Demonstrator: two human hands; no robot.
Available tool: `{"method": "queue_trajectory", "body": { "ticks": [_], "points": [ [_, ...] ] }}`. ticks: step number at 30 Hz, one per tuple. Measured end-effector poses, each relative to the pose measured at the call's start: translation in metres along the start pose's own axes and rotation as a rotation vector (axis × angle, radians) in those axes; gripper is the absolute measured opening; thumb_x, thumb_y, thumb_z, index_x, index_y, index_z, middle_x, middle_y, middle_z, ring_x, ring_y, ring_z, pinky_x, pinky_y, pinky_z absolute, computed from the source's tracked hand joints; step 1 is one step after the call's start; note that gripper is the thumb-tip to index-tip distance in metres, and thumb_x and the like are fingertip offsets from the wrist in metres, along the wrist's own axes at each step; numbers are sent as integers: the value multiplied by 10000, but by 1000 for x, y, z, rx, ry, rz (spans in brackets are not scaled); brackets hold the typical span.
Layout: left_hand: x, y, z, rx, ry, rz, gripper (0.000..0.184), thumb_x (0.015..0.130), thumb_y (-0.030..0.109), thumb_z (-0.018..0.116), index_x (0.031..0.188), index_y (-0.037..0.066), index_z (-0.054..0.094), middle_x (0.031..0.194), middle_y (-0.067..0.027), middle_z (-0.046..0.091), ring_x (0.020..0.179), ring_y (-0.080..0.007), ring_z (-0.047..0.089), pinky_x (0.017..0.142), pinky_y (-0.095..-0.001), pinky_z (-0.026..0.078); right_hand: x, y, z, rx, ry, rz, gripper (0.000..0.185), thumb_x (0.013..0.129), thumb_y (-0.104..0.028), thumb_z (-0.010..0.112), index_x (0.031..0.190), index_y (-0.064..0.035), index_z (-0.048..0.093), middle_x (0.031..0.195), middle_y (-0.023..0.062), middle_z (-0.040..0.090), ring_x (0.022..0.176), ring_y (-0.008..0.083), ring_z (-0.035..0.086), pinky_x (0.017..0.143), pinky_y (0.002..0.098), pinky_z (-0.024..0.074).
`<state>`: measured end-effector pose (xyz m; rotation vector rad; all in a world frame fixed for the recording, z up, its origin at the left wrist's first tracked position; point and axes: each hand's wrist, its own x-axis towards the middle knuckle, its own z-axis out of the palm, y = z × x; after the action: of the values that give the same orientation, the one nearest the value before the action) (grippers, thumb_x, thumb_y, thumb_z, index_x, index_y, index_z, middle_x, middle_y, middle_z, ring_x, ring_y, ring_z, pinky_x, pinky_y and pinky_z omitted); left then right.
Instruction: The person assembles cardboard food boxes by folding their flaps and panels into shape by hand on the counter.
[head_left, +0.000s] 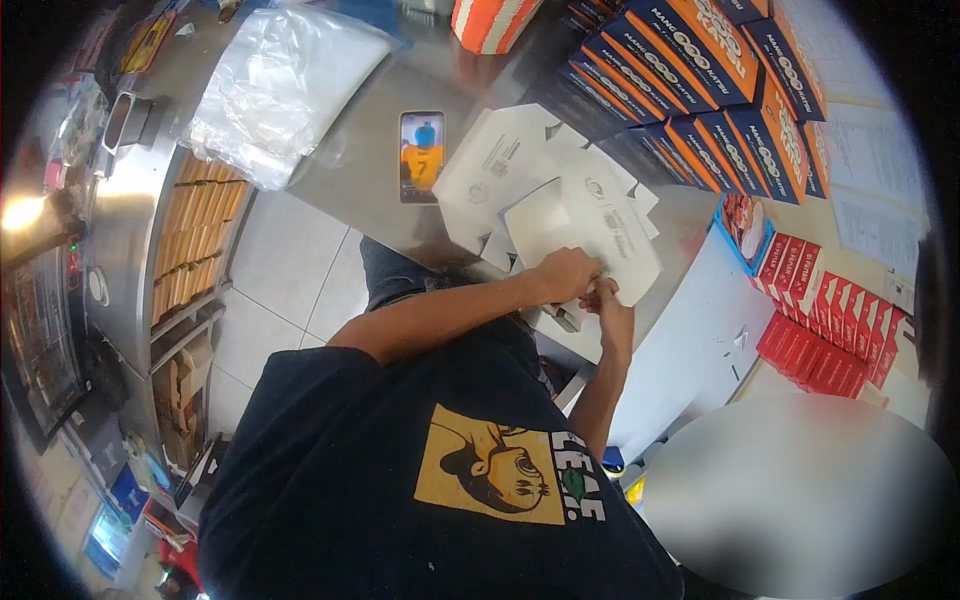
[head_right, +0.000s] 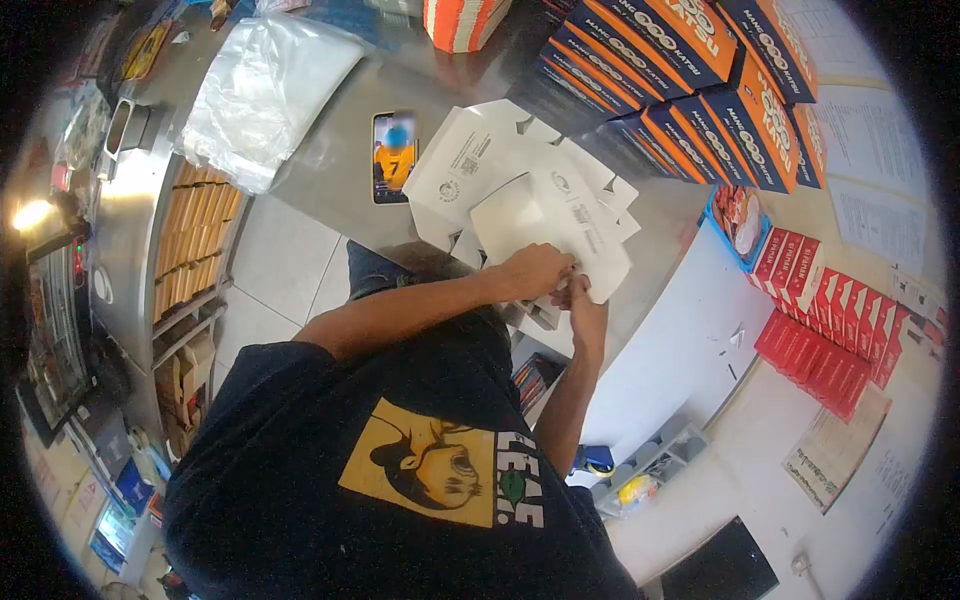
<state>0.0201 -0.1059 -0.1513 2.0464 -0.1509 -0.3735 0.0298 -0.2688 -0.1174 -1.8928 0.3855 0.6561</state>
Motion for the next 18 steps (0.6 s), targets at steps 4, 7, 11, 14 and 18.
{"method": "queue_trajectory", "body": {
  "ticks": [4, 7, 11, 14, 18],
  "points": [
    [-1, -2, -3, -13, -5, -8, 216, 925, 238, 604, 933, 32, 669, 840, -222, 703, 837, -403, 703, 739, -518, 542, -7, 1, 13, -96, 26, -6, 381, 951, -350, 690, 1069, 11, 660, 823, 102, 692, 617, 169, 643, 581, 296, 487],
    [-8, 9, -21, 9, -16, -64, 258, 947, 261, 586, 898, 23, 672, 838, -213, 708, 812, -397, 703, 725, -508, 548, -3, 16, 7, -373, 165, -178, 478, 908, -373, 746, 1140, 38, 665, 967, 186, 707, 840, 303, 690, 755, 396, 543],
    [-32, 54, -78, 209, 74, -18, 298, 966, 292, 570, 875, 31, 680, 837, -199, 709, 797, -390, 696, 698, -492, 545, -22, -57, -23, -517, 336, -447, 610, 845, -324, 803, 1345, -39, 601, 1390, 207, 538, 1277, 273, 522, 1018, 419, 444],
    [-32, 81, -112, 85, 248, 72, 310, 979, 288, 566, 850, 32, 683, 826, -188, 705, 786, -386, 687, 673, -486, 535, -9, -126, -24, -544, 253, -755, 589, 850, -274, 790, 1352, -34, 598, 1294, 181, 616, 1149, 274, 598, 973, 425, 473],
    [-14, 79, -131, 16, 539, 278, 269, 982, 272, 582, 893, 35, 675, 845, -159, 683, 809, -370, 678, 697, -463, 529, 53, -138, -14, -779, -376, -609, 376, 881, -181, 709, 1203, 2, 644, 1040, 221, 701, 958, 349, 677, 893, 429, 508]
  ]
}}
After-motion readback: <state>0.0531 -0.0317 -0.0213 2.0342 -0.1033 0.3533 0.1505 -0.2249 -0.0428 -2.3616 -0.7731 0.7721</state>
